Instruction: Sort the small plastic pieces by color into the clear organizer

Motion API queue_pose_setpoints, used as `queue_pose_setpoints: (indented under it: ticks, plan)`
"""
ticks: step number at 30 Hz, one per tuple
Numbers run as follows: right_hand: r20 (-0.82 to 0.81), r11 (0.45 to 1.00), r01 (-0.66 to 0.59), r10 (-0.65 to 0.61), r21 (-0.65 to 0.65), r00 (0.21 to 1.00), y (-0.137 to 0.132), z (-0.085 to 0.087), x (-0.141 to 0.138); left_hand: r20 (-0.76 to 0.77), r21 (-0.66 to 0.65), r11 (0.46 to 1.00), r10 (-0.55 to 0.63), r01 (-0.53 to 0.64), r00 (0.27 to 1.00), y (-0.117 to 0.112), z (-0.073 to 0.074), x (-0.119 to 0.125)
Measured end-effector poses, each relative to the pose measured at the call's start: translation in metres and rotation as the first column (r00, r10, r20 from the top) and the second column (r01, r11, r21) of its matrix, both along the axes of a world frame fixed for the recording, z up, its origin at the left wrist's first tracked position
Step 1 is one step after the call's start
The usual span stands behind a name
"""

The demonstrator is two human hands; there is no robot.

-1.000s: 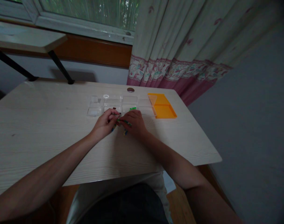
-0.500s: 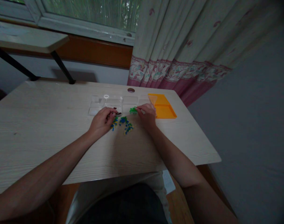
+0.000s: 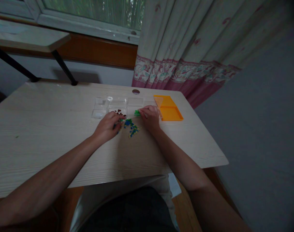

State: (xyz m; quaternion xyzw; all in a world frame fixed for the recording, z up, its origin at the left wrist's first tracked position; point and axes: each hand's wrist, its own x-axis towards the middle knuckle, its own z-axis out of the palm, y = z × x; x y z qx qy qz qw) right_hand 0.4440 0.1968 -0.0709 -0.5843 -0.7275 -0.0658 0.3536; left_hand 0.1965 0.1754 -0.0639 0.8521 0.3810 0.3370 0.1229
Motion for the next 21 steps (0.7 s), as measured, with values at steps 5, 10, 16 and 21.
queue_pose_setpoints:
  ticks: [5, 10, 16, 21]
  plan:
    - [-0.084, 1.0, -0.016, 0.019, 0.025, 0.996, -0.002, 0.002, -0.001, -0.147, 0.071, 0.997, -0.017, 0.027, 0.989, -0.004, 0.0, 0.007]
    - [-0.096, 0.999, -0.051, 0.05, -0.002, 0.994, -0.005, 0.006, -0.008, -0.277, 0.133, 0.991, 0.056, -0.019, 0.959, -0.006, -0.002, 0.017]
    - [-0.099, 0.997, -0.078, 0.077, -0.008, 0.992, -0.008, 0.006, -0.014, -0.331, 0.16, 0.987, 0.053, 0.0, 0.942, -0.008, -0.003, 0.017]
    - [-0.088, 0.997, -0.073, 0.072, -0.011, 0.994, -0.01, 0.008, -0.014, -0.346, 0.203, 0.979, 0.075, -0.003, 0.935, -0.008, -0.001, 0.015]
